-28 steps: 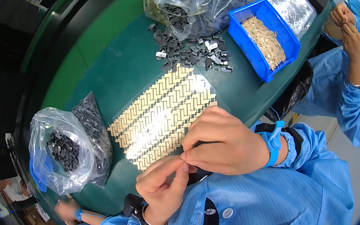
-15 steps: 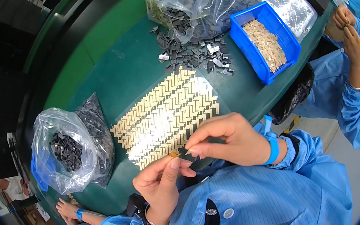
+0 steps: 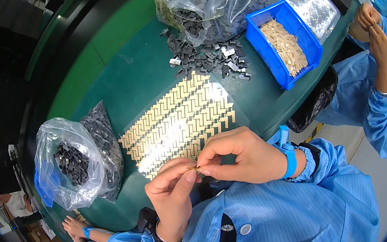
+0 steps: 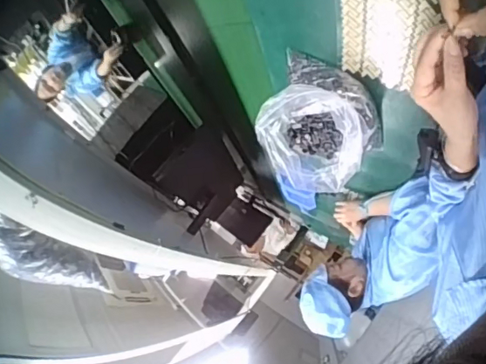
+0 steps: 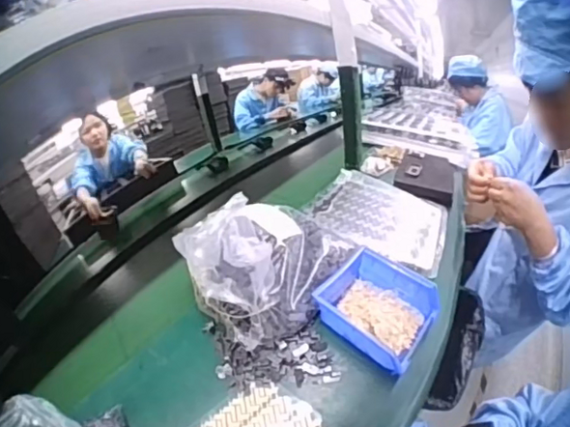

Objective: The worker is assembling small plastic and metal components by inserting them into a template.

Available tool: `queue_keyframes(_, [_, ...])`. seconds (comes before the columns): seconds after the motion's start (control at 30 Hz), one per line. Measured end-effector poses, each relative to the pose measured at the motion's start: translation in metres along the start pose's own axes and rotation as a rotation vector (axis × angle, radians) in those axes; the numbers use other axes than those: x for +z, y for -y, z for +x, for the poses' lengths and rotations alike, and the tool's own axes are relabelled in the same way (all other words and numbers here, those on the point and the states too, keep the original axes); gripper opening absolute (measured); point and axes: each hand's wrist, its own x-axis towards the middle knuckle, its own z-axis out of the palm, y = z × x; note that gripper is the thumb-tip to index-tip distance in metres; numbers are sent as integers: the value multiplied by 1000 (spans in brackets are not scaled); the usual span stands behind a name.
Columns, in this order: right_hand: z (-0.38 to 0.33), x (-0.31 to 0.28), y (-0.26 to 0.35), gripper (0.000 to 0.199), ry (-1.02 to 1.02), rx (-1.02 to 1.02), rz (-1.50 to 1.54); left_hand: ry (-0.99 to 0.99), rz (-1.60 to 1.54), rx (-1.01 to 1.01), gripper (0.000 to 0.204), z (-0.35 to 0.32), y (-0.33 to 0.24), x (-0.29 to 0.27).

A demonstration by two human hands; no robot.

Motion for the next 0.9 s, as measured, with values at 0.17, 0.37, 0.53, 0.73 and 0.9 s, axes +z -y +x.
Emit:
queue_keyframes(0.17, [-2,4,-4,13,-24,91,178,-54,84,96,12,-1,4,2])
queue_keyframes(0.37, [3,9,-4,13,-26,186,365,-100,209,212,10,4,0,7])
queue_keyframes(0.53, [8,7,-2,18,-6,248,322,-111,259,224,10,6,-2,6])
queue_keyframes(0.73, [-2,10,-4,19,-61,254,261,-122,84,180,11,2,16,3])
queue_keyframes(0.9, [-7,13,-8,18,-51,208,433,-100,-36,167,14,-5,11,10])
